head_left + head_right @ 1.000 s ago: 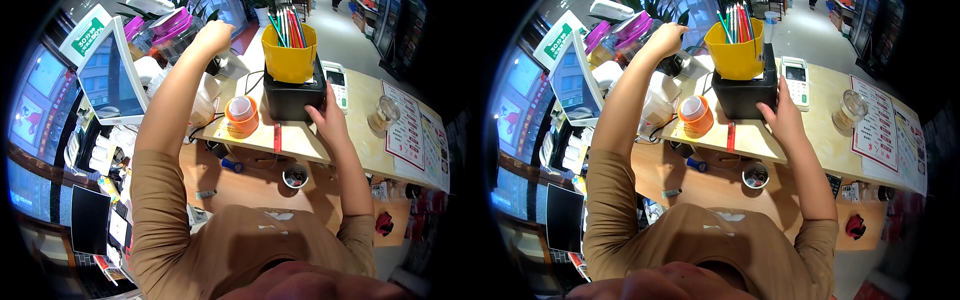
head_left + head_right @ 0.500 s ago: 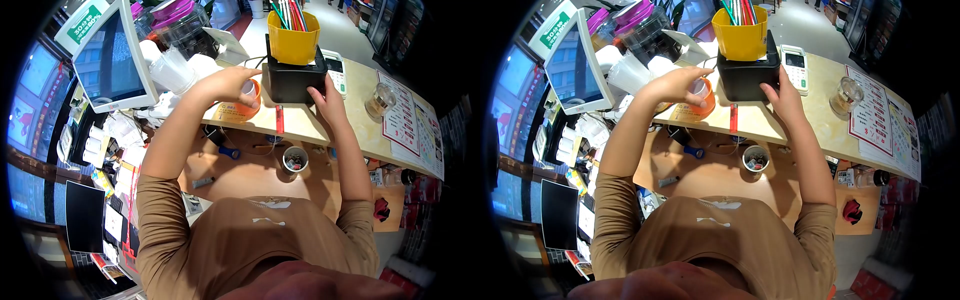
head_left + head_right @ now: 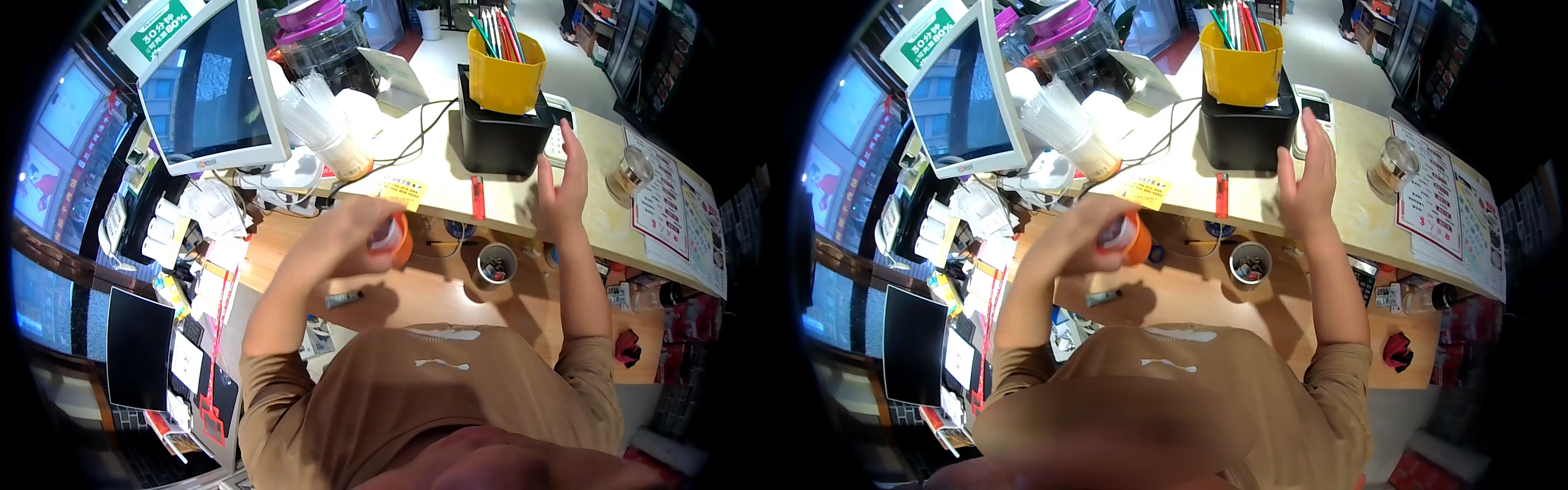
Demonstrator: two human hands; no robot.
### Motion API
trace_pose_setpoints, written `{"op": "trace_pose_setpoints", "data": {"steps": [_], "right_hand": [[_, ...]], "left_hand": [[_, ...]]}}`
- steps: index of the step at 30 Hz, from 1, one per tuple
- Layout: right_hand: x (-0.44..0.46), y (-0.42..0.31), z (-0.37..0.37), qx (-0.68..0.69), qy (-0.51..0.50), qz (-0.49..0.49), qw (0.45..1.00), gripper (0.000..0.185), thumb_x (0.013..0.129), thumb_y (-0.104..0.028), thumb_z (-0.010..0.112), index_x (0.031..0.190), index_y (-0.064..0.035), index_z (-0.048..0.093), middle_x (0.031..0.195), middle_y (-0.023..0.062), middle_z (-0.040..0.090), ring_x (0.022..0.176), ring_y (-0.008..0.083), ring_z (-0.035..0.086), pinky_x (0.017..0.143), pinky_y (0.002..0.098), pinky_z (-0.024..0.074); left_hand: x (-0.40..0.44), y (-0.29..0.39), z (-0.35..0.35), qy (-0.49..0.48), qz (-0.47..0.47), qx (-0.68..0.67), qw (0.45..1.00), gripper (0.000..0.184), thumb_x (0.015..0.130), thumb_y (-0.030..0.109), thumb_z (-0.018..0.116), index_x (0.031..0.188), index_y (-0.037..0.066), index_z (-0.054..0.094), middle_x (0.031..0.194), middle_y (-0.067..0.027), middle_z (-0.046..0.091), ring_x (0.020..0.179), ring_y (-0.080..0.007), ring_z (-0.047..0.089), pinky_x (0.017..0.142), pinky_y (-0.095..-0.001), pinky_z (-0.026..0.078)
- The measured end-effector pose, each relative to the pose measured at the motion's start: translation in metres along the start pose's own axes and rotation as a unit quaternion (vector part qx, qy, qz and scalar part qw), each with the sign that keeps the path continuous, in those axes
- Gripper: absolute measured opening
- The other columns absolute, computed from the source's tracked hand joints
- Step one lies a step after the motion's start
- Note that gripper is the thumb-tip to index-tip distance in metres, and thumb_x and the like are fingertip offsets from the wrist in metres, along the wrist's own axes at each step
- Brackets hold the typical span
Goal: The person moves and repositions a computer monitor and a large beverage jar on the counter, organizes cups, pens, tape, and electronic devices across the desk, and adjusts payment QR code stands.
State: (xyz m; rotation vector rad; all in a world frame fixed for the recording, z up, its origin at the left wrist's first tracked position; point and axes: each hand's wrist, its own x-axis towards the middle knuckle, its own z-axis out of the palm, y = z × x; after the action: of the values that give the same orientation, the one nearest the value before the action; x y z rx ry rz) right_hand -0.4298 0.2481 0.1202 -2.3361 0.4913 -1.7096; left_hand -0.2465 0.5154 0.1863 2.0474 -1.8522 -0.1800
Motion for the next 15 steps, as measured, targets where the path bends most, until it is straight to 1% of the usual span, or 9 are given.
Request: {"op": "trace_pose_setpoints", "data": {"steps": [2, 4, 5, 6, 9, 10, 11, 12, 15], "right_hand": [[0.007, -0.026, 0.000, 0.066, -0.012, -0.123, 0.990, 0.047, 0.075, 0.000, 0.060, 0.121, -0.0037, 0.050, 0.118, 0.0154, 0.056, 0.108, 0.0303, 0.054, 0.094, 0.0383, 0.0409], [0.019, -0.060, 0.014, 0.067, -0.109, -0.177, 0.976, 0.042, 0.072, 0.002, 0.062, 0.113, -0.0047, 0.055, 0.111, 0.0129, 0.059, 0.104, 0.0298, 0.056, 0.089, 0.0384, 0.0435], [0.023, -0.071, 0.030, 0.079, -0.131, -0.183, 0.971, 0.039, 0.073, 0.000, 0.062, 0.110, -0.0051, 0.055, 0.105, 0.0120, 0.060, 0.098, 0.0303, 0.057, 0.085, 0.0397, 0.0455], [0.029, -0.082, 0.047, 0.097, -0.168, -0.161, 0.968, 0.035, 0.075, -0.004, 0.062, 0.109, -0.0051, 0.055, 0.105, 0.0119, 0.060, 0.097, 0.0297, 0.056, 0.084, 0.0389, 0.0463], [0.050, -0.086, 0.112, 0.064, -0.304, -0.047, 0.949, 0.045, 0.083, -0.020, 0.061, 0.124, -0.0060, 0.048, 0.116, 0.0167, 0.056, 0.106, 0.0318, 0.055, 0.087, 0.0376, 0.0460], [0.063, -0.091, 0.130, 0.080, -0.379, 0.057, 0.920, 0.052, 0.082, -0.025, 0.062, 0.127, -0.0045, 0.045, 0.118, 0.0182, 0.056, 0.110, 0.0306, 0.054, 0.089, 0.0372, 0.0453], [0.073, -0.086, 0.156, 0.091, -0.413, 0.090, 0.902, 0.057, 0.082, -0.029, 0.064, 0.129, -0.0023, 0.043, 0.120, 0.0201, 0.055, 0.112, 0.0296, 0.053, 0.091, 0.0361, 0.0447], [0.080, -0.086, 0.176, 0.083, -0.425, 0.120, 0.894, 0.061, 0.082, -0.032, 0.065, 0.128, 0.0009, 0.042, 0.122, 0.0216, 0.053, 0.113, 0.0312, 0.053, 0.093, 0.0365, 0.0432], [0.086, -0.086, 0.219, 0.046, -0.433, 0.133, 0.891, 0.072, 0.077, -0.038, 0.069, 0.128, 0.0037, 0.041, 0.121, 0.0240, 0.053, 0.114, 0.0338, 0.051, 0.094, 0.0371, 0.0415]], "left_hand": [[-0.018, -0.018, 0.025, -0.039, 0.005, -0.021, 0.999, 0.056, 0.062, 0.018, 0.072, 0.114, 0.009, 0.056, 0.104, -0.0141, 0.060, 0.096, -0.0328, 0.057, 0.085, -0.0383, 0.046], [-0.035, -0.044, 0.075, -0.073, 0.000, -0.054, 0.996, 0.056, 0.063, 0.023, 0.071, 0.114, 0.008, 0.055, 0.105, -0.0143, 0.059, 0.098, -0.0333, 0.056, 0.084, -0.0387, 0.045], [-0.040, -0.048, 0.093, -0.104, 0.002, -0.033, 0.994, 0.055, 0.064, 0.026, 0.070, 0.114, 0.007, 0.056, 0.105, -0.0148, 0.059, 0.098, -0.0334, 0.056, 0.084, -0.0386, 0.045], [-0.043, -0.051, 0.111, -0.134, 0.006, -0.010, 0.991, 0.054, 0.065, 0.029, 0.068, 0.113, 0.007, 0.056, 0.104, -0.0152, 0.059, 0.097, -0.0335, 0.056, 0.084, -0.0384, 0.045], [-0.058, -0.072, 0.161, -0.148, -0.012, -0.016, 0.989, 0.052, 0.067, 0.029, 0.066, 0.112, 0.006, 0.056, 0.102, -0.0156, 0.059, 0.095, -0.0335, 0.056, 0.084, -0.0394, 0.045], [-0.061, -0.078, 0.171, -0.166, -0.010, 0.009, 0.986, 0.053, 0.066, 0.029, 0.066, 0.113, 0.006, 0.056, 0.100, -0.0153, 0.059, 0.095, -0.0335, 0.056, 0.083, -0.0404, 0.045], [-0.066, -0.089, 0.187, -0.145, 0.002, 0.024, 0.989, 0.053, 0.066, 0.028, 0.066, 0.113, 0.006, 0.056, 0.099, -0.0148, 0.059, 0.093, -0.0337, 0.056, 0.081, -0.0411, 0.046], [-0.071, -0.097, 0.197, -0.123, 0.013, 0.037, 0.992, 0.053, 0.066, 0.027, 0.066, 0.113, 0.007, 0.056, 0.098, -0.0143, 0.059, 0.091, -0.0338, 0.057, 0.079, -0.0417, 0.047], [-0.075, -0.101, 0.200, -0.185, -0.019, 0.056, 0.981, 0.054, 0.064, 0.021, 0.065, 0.115, 0.008, 0.054, 0.102, -0.0137, 0.058, 0.097, -0.0320, 0.057, 0.076, -0.0430, 0.048]]}}
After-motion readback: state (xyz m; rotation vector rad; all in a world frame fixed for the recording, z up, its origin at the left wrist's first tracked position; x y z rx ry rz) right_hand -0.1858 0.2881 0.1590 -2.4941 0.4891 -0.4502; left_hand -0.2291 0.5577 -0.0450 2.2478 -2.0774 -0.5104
